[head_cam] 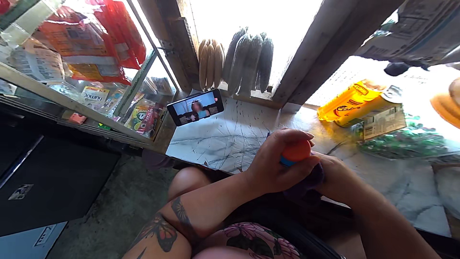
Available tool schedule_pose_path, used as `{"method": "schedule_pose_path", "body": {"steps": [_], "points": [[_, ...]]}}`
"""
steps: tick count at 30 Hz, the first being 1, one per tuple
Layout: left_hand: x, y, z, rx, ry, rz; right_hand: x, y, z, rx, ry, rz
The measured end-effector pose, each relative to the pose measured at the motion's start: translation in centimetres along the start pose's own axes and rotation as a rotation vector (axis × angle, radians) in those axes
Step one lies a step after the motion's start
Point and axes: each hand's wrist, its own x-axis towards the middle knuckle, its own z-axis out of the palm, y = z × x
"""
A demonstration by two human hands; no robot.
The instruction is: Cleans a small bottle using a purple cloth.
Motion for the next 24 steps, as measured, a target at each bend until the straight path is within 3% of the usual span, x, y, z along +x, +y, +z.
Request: {"method": "schedule_pose_path", "body": {"steps": [14,24], "points": [[-0.2,0.1,-0.2,0.001,-0.037,0.000,0.2,0.5,-1.1,0.046,-0.108,-0.030],[-0.2,0.3,-0.1,0.033,-0.059,0.005,0.3,0.3,-0.6,-0.036,-0.179,0.073]]}}
